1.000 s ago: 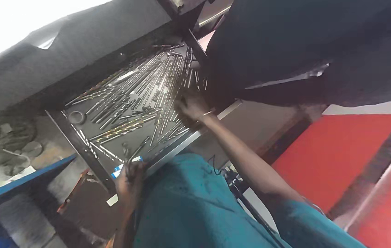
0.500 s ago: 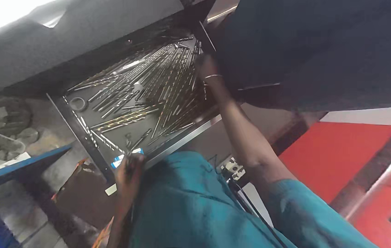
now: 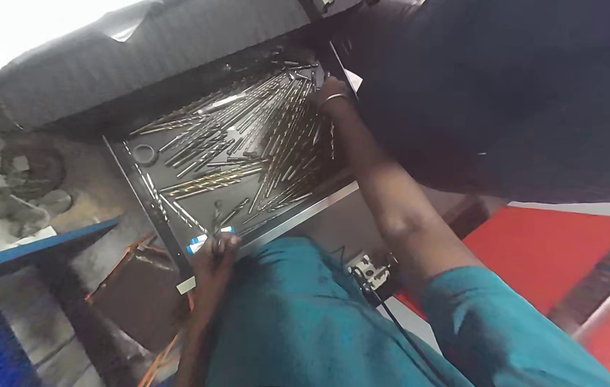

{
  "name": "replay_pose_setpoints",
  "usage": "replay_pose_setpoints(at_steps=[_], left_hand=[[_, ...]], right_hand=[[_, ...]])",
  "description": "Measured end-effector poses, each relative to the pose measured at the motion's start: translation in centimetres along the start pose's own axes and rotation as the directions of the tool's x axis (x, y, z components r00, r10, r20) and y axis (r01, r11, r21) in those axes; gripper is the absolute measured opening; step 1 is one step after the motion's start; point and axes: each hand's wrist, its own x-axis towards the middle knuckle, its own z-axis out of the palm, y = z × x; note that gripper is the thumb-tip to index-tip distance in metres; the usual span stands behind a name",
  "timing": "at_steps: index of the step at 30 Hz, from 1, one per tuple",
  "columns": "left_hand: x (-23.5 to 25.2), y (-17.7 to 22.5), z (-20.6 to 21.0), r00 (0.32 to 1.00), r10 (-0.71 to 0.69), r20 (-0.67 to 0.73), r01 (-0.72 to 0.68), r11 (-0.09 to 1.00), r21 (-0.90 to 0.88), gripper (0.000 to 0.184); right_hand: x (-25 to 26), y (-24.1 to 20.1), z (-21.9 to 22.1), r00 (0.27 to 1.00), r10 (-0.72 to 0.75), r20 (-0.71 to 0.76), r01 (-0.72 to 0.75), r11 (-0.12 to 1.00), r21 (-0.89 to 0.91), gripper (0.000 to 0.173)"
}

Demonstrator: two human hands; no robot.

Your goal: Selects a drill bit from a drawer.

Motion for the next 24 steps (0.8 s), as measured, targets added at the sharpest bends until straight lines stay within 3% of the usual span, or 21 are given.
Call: replay_pose_setpoints(at_steps=[2, 5, 7, 12, 14, 18, 23, 24], left_hand=[[-0.1, 0.2, -0.2, 1.0, -0.012, -0.002, 0.012, 1.0, 0.011, 0.021], [-0.2, 0.0, -0.2, 1.0, -0.019, -0.013, 0.019, 0.999, 0.039, 0.021], [-0.2, -0.2, -0.3, 1.0, 0.008, -0.008, -0.007, 1.0, 0.028, 0.018], [-0.1, -0.1, -0.4, 1.0, 0.027, -0.003, -0.027, 1.0, -0.015, 0.016], [0.1, -0.1, -0.4, 0.999, 0.032, 0.017, -0.032, 0.999, -0.012, 0.016], [0.1, 0.0, -0.2, 0.999, 0.029, 0.041, -0.029, 1.0, 0.006, 0.018], [0.1, 0.2, -0.4, 0.998, 0.017, 0.057, -0.018, 1.0, 0.017, 0.017], [0.1, 0.2, -0.4, 0.998, 0.016, 0.055, -0.016, 1.0, 0.01, 0.016]], right_hand=[[0.9, 0.7, 0.1, 1.0, 0.0, 0.025, -0.001, 0.999, 0.04, 0.066], [1.3, 2.1, 0.1, 1.0, -0.001, -0.02, 0.003, 0.996, 0.09, 0.057], [0.8, 3.3, -0.5, 0.996, -0.077, -0.034, 0.081, 0.986, 0.147, 0.049], [-3.8, 6.6, -3.1, 0.973, -0.232, 0.002, 0.226, 0.948, 0.224, 0.046], [-5.5, 7.7, -3.4, 0.956, -0.287, 0.054, 0.271, 0.941, 0.205, 0.037], [-5.4, 8.4, -1.8, 0.844, -0.532, 0.062, 0.514, 0.837, 0.185, 0.027], [-3.7, 4.1, -0.5, 0.706, -0.703, 0.086, 0.707, 0.707, -0.026, 0.024], [-3.3, 3.2, -0.5, 0.705, -0.702, 0.099, 0.708, 0.704, -0.051, 0.025]])
